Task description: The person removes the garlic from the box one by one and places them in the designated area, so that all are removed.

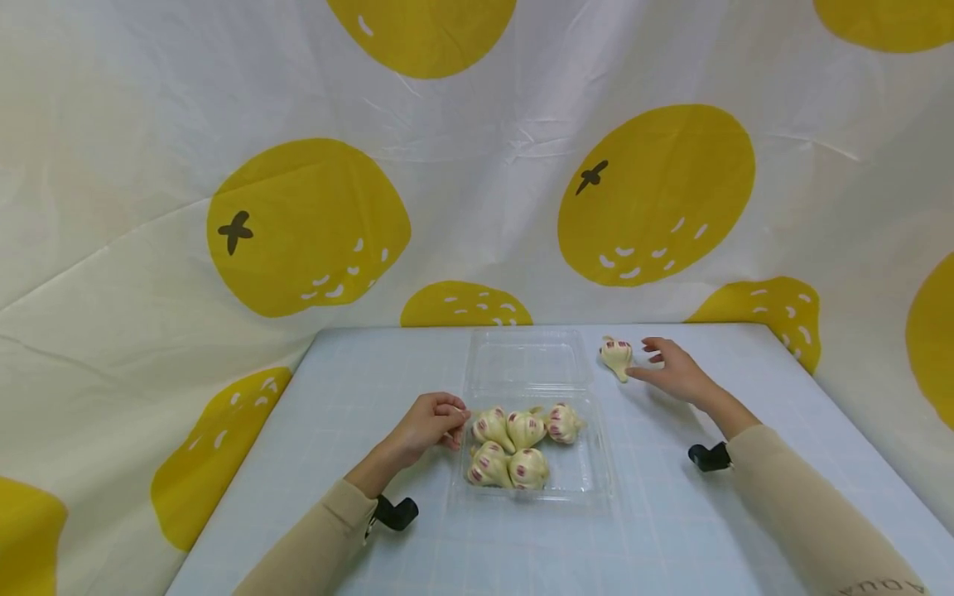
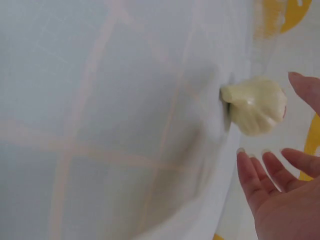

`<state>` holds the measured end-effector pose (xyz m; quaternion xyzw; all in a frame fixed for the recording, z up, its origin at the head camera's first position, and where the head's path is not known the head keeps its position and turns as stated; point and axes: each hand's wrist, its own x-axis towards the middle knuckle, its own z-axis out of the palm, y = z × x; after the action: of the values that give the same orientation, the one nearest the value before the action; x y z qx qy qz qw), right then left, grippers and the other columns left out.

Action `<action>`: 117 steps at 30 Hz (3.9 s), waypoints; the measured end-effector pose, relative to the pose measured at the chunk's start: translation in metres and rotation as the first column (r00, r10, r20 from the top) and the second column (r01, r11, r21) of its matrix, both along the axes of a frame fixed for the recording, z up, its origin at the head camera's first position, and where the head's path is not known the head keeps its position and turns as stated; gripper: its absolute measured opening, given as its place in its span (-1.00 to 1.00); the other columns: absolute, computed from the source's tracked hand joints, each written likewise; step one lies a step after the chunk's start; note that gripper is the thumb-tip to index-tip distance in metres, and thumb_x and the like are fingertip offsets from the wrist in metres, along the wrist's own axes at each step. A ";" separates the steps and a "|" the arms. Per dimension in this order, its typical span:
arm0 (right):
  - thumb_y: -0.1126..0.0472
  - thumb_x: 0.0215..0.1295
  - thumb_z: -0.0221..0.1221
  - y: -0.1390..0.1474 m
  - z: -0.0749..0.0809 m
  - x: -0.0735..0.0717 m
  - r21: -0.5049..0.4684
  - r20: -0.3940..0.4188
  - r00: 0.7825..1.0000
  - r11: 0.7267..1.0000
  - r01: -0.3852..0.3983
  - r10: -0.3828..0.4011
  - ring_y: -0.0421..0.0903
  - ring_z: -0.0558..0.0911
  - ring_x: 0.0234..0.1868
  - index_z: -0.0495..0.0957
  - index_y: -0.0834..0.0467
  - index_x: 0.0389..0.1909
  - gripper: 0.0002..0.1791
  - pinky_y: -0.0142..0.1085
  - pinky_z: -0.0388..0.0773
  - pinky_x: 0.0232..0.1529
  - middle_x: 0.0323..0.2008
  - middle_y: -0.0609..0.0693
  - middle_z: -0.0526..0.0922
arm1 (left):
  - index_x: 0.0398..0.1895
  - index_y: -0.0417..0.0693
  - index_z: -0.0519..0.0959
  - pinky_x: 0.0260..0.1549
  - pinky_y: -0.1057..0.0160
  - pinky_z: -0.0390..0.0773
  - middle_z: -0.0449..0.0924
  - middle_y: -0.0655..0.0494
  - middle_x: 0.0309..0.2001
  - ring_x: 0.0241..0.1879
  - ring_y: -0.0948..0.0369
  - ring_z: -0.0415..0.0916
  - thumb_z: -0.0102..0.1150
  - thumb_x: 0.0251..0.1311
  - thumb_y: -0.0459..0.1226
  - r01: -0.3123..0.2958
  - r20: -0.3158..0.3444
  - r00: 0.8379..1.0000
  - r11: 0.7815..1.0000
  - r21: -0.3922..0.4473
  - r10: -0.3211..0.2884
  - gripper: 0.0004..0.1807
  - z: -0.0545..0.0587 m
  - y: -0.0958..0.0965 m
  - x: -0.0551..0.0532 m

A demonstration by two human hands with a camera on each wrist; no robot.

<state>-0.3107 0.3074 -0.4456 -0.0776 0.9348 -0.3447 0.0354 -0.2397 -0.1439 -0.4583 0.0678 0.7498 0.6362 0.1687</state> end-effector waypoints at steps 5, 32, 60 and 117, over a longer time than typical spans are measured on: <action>-0.10 0.41 0.28 -0.004 0.011 0.013 -0.012 0.008 1.000 1.000 -0.018 0.019 0.35 0.37 0.30 0.17 0.39 0.46 -0.12 0.23 0.50 0.22 0.38 0.39 0.31 | 0.00 -0.38 0.47 -0.55 0.32 0.66 0.59 0.02 -0.51 -0.58 0.25 0.51 0.19 0.40 -0.40 -0.005 0.001 1.000 1.000 0.000 0.005 -0.78 0.000 0.001 -0.001; 0.23 0.29 0.40 -0.082 0.027 0.075 -0.032 -0.199 0.853 0.867 -0.497 0.482 0.22 0.62 0.08 0.48 0.28 0.20 -0.48 0.08 0.61 0.12 0.11 0.17 0.59 | -0.02 -0.39 0.47 -0.56 0.31 0.67 0.59 0.01 -0.51 -0.59 0.24 0.52 0.21 0.39 -0.40 -0.002 0.002 1.000 1.000 -0.002 0.002 -0.77 0.001 0.000 -0.001; 0.04 0.24 0.45 -0.104 0.030 0.085 0.069 -0.045 0.772 0.773 -0.630 0.634 -0.04 0.60 0.02 0.52 0.20 0.23 -0.39 0.00 0.63 -0.07 0.13 0.05 0.62 | -0.02 -0.40 0.46 -0.57 0.32 0.67 0.58 0.03 -0.52 -0.60 0.25 0.53 0.21 0.40 -0.40 0.007 -0.002 1.000 1.000 -0.008 -0.007 -0.76 0.003 -0.001 -0.003; 0.08 0.16 0.51 -0.101 0.028 0.075 0.089 0.129 0.659 0.653 -0.752 0.741 -0.27 0.55 0.01 0.57 -0.08 0.20 -0.44 -0.09 0.54 0.09 -0.01 -0.33 0.60 | -0.01 -0.39 0.45 -0.54 0.31 0.68 0.57 0.05 -0.53 -0.59 0.25 0.52 0.22 0.42 -0.36 0.033 0.005 0.999 0.999 -0.014 -0.033 -0.74 0.003 -0.001 -0.005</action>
<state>-0.2356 0.2066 -0.4172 -0.4382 0.8390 -0.2388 0.2167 -0.2449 -0.1449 -0.4552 0.0774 0.7525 0.6284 0.1813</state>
